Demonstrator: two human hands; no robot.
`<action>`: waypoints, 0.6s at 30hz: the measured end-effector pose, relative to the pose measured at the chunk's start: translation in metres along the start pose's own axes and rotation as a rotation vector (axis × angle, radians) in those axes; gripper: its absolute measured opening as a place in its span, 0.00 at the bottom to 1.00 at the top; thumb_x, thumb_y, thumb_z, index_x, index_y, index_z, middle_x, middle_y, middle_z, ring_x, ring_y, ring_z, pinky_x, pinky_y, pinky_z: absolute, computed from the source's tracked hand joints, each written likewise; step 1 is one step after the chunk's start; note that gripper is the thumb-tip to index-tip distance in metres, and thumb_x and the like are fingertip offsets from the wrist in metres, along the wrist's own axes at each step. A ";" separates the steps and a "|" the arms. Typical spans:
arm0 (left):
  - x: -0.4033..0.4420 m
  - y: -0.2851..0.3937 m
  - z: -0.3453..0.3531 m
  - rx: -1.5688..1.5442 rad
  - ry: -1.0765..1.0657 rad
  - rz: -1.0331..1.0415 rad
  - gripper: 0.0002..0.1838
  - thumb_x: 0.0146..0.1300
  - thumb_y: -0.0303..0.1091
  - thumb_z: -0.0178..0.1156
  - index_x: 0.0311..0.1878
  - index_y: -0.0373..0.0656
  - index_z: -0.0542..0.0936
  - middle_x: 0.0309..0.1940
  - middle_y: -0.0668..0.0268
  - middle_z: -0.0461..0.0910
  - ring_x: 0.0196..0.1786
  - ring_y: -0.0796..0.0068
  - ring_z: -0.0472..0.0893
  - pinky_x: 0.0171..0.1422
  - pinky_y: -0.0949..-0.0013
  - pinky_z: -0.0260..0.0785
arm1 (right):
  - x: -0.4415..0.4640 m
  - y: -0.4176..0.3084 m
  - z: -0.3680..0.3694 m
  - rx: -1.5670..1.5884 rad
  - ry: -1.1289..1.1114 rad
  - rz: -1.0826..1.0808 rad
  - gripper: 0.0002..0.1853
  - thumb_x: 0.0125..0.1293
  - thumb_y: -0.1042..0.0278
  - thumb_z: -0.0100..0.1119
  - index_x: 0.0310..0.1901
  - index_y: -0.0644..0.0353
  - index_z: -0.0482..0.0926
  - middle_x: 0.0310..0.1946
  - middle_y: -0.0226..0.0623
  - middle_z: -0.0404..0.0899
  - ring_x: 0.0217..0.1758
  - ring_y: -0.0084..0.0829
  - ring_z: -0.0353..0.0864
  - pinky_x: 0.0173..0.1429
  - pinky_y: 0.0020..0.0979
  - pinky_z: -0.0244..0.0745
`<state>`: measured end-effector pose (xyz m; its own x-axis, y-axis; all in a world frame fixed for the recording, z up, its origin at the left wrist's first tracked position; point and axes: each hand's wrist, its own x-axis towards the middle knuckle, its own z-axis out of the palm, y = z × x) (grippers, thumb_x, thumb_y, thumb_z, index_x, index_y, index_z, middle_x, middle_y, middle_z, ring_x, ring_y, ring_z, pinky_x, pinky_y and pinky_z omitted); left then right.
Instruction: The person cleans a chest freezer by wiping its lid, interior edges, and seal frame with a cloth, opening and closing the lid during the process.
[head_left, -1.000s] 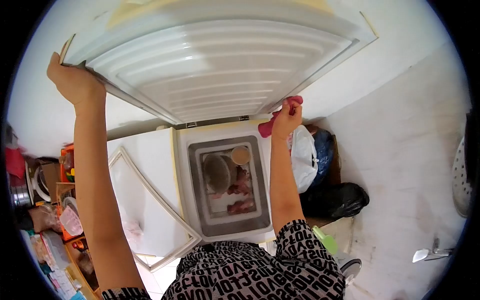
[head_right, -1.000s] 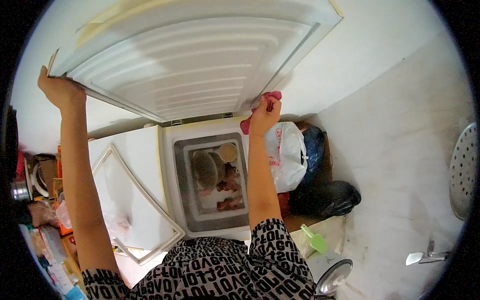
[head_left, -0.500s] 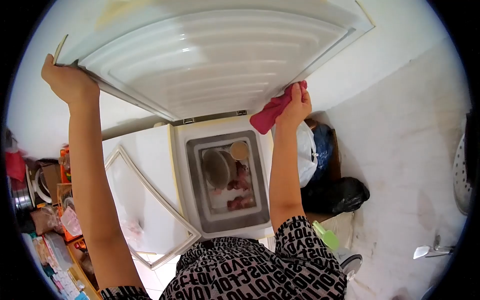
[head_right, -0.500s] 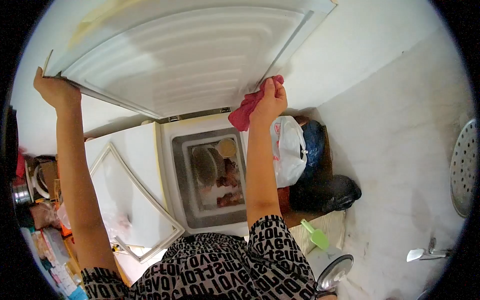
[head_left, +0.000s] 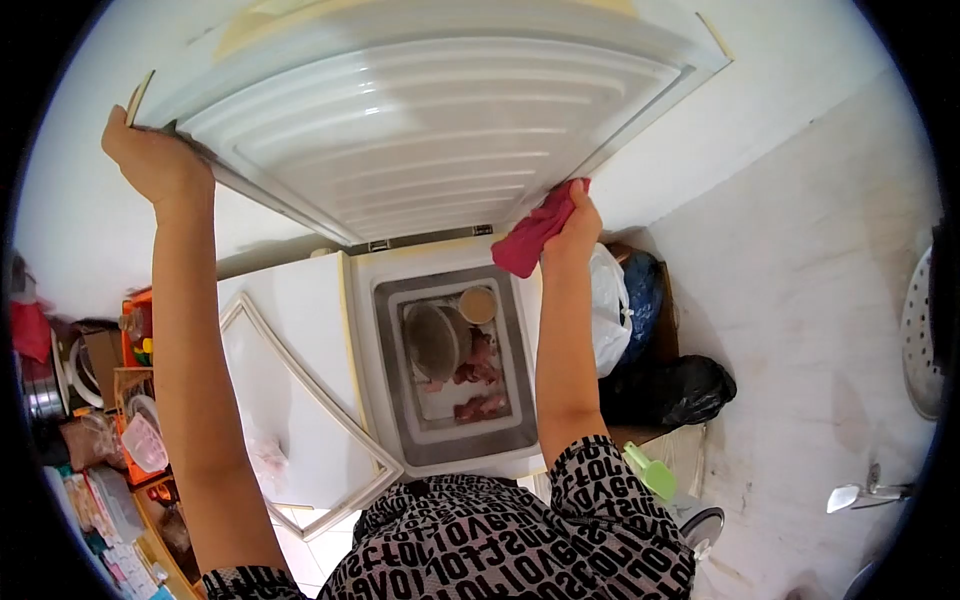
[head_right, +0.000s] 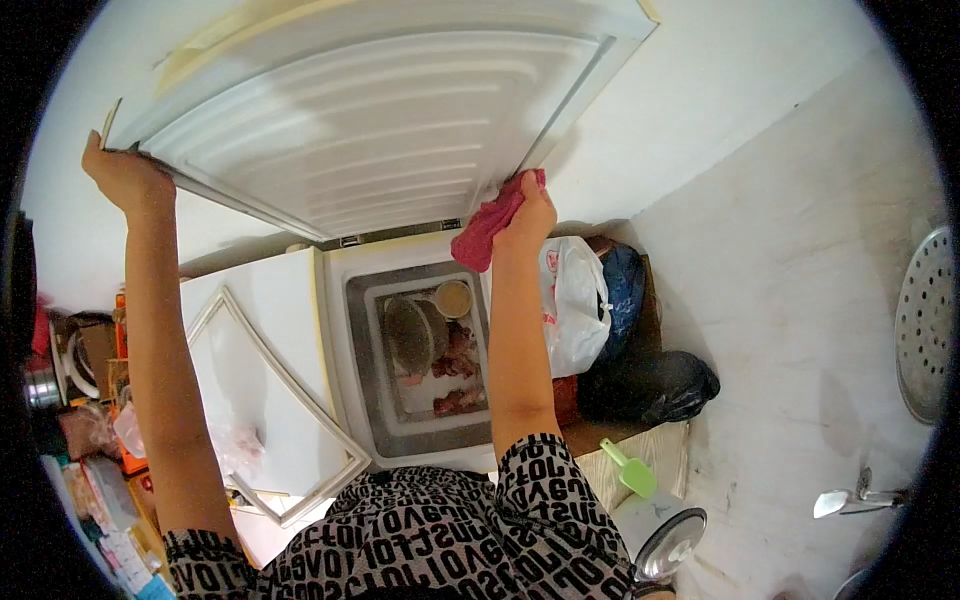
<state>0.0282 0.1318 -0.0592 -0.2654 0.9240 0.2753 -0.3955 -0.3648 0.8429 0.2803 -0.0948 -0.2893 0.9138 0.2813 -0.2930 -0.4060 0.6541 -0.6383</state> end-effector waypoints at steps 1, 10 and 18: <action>-0.001 0.000 -0.001 0.006 -0.029 0.017 0.16 0.67 0.45 0.42 0.26 0.47 0.65 0.25 0.70 0.63 0.25 0.77 0.62 0.29 0.74 0.57 | -0.003 -0.005 0.005 0.051 -0.018 0.034 0.05 0.65 0.67 0.57 0.35 0.58 0.74 0.27 0.30 0.74 0.25 0.29 0.73 0.28 0.33 0.70; 0.000 -0.012 0.000 0.022 -0.035 0.004 0.18 0.67 0.46 0.40 0.35 0.40 0.70 0.28 0.69 0.65 0.31 0.76 0.65 0.37 0.73 0.62 | 0.008 -0.009 -0.005 0.204 -0.230 0.439 0.12 0.64 0.56 0.59 0.33 0.55 0.73 0.23 0.32 0.72 0.22 0.32 0.70 0.26 0.34 0.67; 0.009 -0.024 0.002 0.030 0.006 0.017 0.17 0.67 0.44 0.45 0.46 0.38 0.71 0.34 0.67 0.67 0.35 0.74 0.68 0.43 0.71 0.64 | 0.011 0.002 -0.003 0.066 -0.074 0.372 0.13 0.67 0.55 0.55 0.33 0.55 0.74 0.23 0.32 0.72 0.22 0.33 0.70 0.26 0.33 0.68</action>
<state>0.0369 0.1493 -0.0758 -0.2770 0.9171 0.2869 -0.3642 -0.3765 0.8518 0.2893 -0.0930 -0.2959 0.7033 0.5565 -0.4424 -0.7108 0.5405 -0.4501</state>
